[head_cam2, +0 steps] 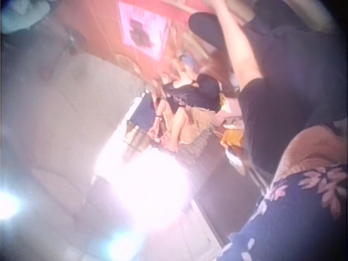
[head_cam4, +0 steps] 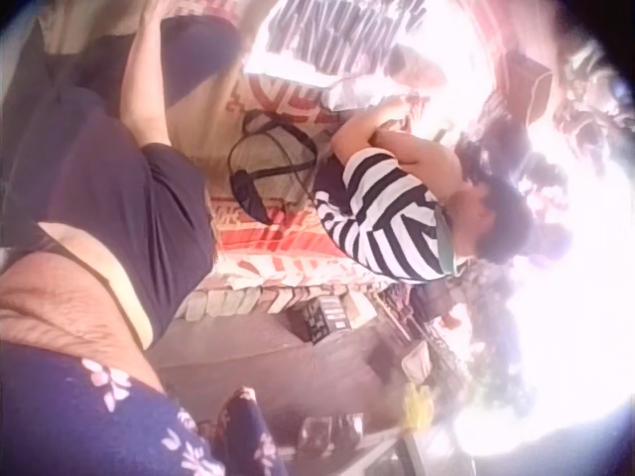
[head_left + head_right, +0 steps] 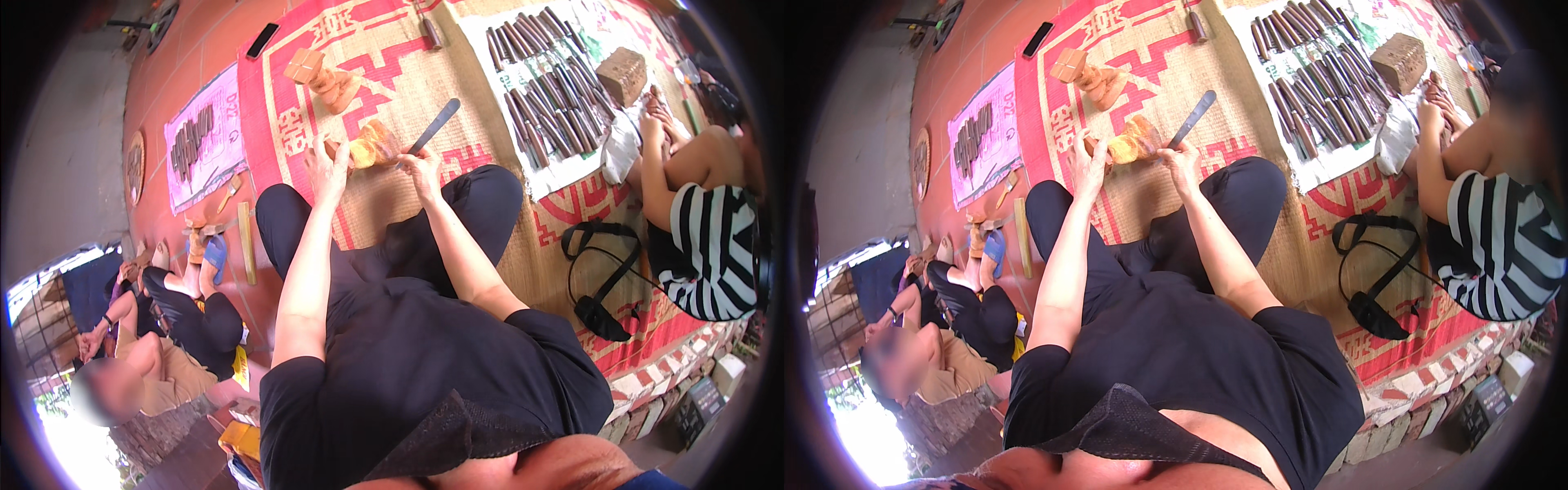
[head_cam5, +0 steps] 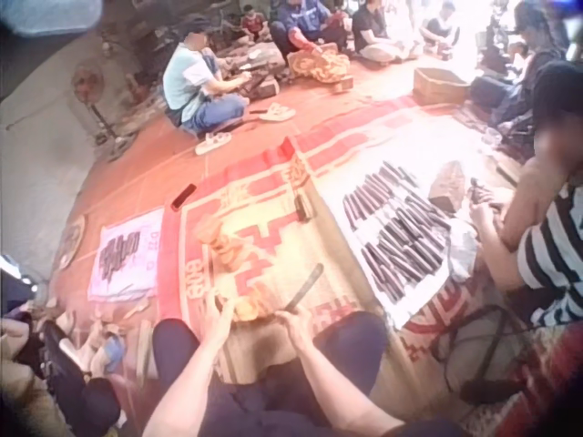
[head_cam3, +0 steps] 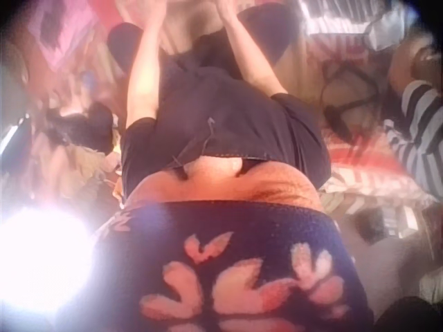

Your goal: The person sits on a mat and carves a small wooden block using a knife, rotating the piece to shape different sides. Other people nearby also work on similar wooden pieces.

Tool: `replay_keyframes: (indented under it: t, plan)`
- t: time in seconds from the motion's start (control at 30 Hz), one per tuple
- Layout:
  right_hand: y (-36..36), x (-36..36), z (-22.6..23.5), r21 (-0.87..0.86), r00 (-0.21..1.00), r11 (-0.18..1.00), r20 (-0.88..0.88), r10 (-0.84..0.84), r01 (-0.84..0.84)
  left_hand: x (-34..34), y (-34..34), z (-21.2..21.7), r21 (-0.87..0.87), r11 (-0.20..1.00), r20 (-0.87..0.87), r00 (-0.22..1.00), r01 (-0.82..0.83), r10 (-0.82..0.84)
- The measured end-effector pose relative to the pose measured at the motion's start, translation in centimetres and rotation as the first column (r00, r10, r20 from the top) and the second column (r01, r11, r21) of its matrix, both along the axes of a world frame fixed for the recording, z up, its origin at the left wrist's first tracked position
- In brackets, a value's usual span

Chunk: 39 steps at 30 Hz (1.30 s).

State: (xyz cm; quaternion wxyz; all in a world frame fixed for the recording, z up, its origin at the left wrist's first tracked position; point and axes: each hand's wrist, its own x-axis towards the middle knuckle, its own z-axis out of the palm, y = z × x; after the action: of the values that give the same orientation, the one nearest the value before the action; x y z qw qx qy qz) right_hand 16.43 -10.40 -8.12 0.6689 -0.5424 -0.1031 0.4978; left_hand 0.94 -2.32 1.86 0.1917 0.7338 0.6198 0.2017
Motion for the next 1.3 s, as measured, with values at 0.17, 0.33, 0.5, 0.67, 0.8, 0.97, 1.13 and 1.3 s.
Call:
replay_keyframes:
  t: [0.17, 0.33, 0.5, 0.67, 0.8, 0.97, 1.13, 1.3]
  plan:
    - [-0.4, 0.3, 0.0, -0.032, 0.998, 0.999, 0.065, 0.001, 0.001, -0.8, 0.4, -1.7, 0.203, 0.974, -0.078, 0.993, 0.101, -0.087]
    - [-0.7, 0.3, -0.4, -0.047, 0.993, 0.998, 0.116, -0.032, 0.038, -0.3, 0.5, -0.5, 0.235, 0.938, -0.069, 0.967, 0.256, -0.246]
    - [-1.2, 0.6, -1.4, -0.093, 0.984, 0.995, 0.179, -0.023, 0.041, -1.3, 0.9, 0.7, 0.141, 0.889, -0.001, 0.898, 0.436, -0.440]
    - [-1.7, 0.3, -0.7, -0.043, 0.978, 0.999, 0.208, -0.006, 0.016, -3.6, 1.9, -0.1, 0.095, 0.825, -0.025, 0.830, 0.557, -0.557]
    - [-2.8, -0.2, 0.4, -0.138, 0.926, 0.990, 0.373, 0.059, -0.008, -3.9, 2.1, 0.8, 0.008, 0.860, 0.044, 0.859, 0.510, -0.509]
    - [-3.6, -0.6, 1.1, -0.123, 0.917, 0.991, 0.387, 0.093, -0.048, -5.2, 1.5, 1.2, -0.006, 0.908, 0.213, 0.887, 0.420, -0.409]
    - [-3.8, -0.8, 0.8, -0.111, 0.921, 0.990, 0.370, 0.118, -0.082, -6.7, -1.7, 0.4, 0.046, 0.929, 0.150, 0.917, 0.367, -0.369]
    - [-3.6, -1.0, 0.9, -0.087, 0.947, 0.994, 0.311, 0.085, -0.061, -7.9, -2.0, 0.1, 0.032, 0.925, 0.204, 0.903, 0.380, -0.378]
